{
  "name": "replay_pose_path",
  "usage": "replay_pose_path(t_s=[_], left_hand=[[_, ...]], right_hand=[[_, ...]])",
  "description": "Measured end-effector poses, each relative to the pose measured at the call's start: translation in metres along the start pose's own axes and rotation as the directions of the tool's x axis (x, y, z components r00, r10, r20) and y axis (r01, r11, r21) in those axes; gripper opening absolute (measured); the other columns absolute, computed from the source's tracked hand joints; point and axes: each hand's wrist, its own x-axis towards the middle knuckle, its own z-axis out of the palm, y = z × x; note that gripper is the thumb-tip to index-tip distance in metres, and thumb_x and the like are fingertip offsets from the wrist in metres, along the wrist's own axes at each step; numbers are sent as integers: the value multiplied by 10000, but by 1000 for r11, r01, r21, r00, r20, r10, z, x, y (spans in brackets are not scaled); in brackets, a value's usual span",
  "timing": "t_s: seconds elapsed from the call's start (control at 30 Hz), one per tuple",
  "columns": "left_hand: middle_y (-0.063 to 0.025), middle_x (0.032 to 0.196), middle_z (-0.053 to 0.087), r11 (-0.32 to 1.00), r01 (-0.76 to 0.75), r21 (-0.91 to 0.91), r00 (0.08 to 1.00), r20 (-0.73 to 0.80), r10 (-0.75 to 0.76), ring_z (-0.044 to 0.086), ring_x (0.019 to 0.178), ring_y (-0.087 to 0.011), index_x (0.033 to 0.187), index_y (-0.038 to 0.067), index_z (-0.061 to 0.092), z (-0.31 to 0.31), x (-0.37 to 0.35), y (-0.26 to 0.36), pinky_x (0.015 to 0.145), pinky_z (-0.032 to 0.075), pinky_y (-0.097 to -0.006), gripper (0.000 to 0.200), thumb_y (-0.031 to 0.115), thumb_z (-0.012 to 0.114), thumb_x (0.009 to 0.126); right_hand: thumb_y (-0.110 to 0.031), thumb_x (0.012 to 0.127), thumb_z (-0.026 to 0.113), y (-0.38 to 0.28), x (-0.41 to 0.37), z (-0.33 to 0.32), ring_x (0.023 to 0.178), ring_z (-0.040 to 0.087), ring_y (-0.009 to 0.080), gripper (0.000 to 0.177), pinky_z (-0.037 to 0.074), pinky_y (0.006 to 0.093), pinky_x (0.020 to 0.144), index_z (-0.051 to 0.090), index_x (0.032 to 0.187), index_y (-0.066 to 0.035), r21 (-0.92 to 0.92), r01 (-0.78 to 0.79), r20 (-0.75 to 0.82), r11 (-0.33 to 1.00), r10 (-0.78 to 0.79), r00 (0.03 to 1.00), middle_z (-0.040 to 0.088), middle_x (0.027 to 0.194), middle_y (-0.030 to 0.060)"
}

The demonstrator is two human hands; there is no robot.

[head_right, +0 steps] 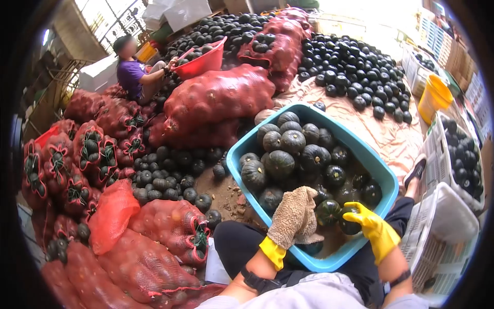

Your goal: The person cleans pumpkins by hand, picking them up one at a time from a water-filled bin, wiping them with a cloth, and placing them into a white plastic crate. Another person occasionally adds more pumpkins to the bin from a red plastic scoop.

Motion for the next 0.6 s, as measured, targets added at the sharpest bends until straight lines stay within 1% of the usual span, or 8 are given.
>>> replay_pose_path(t_s=[0.07, 0.13, 0.2, 0.27, 0.4, 0.43, 0.53, 0.6], left_hand=[[-125, 1081, 732, 971, 27, -238, 997, -67, -44, 721, 1042, -324, 1373, 54, 611, 27, 3, -20, 941, 556, -423, 586, 242, 801, 851], [-167, 1144, 743, 998, 65, -18, 995, -75, -66, 715, 1080, -337, 1393, 60, 623, -6, 21, 47, 957, 553, -436, 564, 239, 778, 881], [-199, 1131, 750, 999, -36, 22, 982, -184, 39, 723, 1045, -365, 1384, 69, 648, -13, 25, 61, 920, 569, -452, 490, 201, 724, 919], [-197, 1186, 722, 1000, -27, 8, 990, -139, 28, 701, 1095, -366, 1407, 63, 620, -12, 21, 67, 961, 551, -448, 508, 194, 712, 924], [-193, 1294, 667, 997, -23, -69, 992, -122, 14, 658, 1195, -367, 1453, 53, 564, 0, -1, 59, 1043, 515, -439, 546, 179, 688, 936], [-192, 1321, 653, 996, -43, -83, 990, -141, 31, 647, 1220, -368, 1464, 50, 550, 2, -4, 53, 1064, 506, -437, 556, 175, 682, 939], [-190, 1403, 611, 982, -168, -86, 971, -185, 150, 614, 1296, -369, 1498, 42, 508, 4, -13, 31, 1125, 480, -431, 585, 164, 665, 948], [-188, 1457, 584, 956, -293, -21, 917, -291, 274, 592, 1346, -369, 1521, 37, 480, 19, -19, 14, 1167, 462, -426, 605, 157, 653, 954]], right_hand=[[-216, 967, 764, -18, -29, 35, 1212, 673, 266, 584, 510, 408, 1100, 564, 1492, -58, 289, 268, -73, 919, -258, 963, 678, 1324, 98], [-178, 939, 786, 17, -9, 56, 1361, 581, 268, 635, 436, 437, 1193, 557, 1517, -50, 294, 557, -145, 777, -540, 829, 615, 1474, 121], [-157, 918, 794, 19, -6, 105, 1506, 456, 349, 638, 331, 478, 1267, 572, 1511, -78, -412, 666, -102, 622, -758, 645, 482, 1630, 174], [-158, 913, 801, 12, 13, 114, 1492, 473, 358, 641, 343, 468, 1259, 574, 1507, -84, -635, 599, -156, 488, -840, 519, 498, 1612, 182], [-218, 979, 786, -19, 62, 79, 1312, 568, 297, 569, 424, 404, 1176, 560, 1471, -44, 165, 450, -491, 878, -323, 809, 614, 1414, 156], [-207, 994, 772, -9, 58, 82, 1289, 556, 271, 544, 433, 382, 1152, 556, 1466, -45, -200, 458, -539, 866, -487, 687, 595, 1422, 142], [-287, 902, 850, 30, 16, 130, 1424, 502, 313, 677, 392, 442, 1201, 561, 1478, -79, -293, 647, -216, 704, -708, 673, 551, 1501, 134], [-286, 832, 875, 3, 8, 126, 1442, 498, 403, 738, 354, 500, 1236, 571, 1478, -99, -657, 678, 57, 329, -876, 480, 550, 1518, 181]])
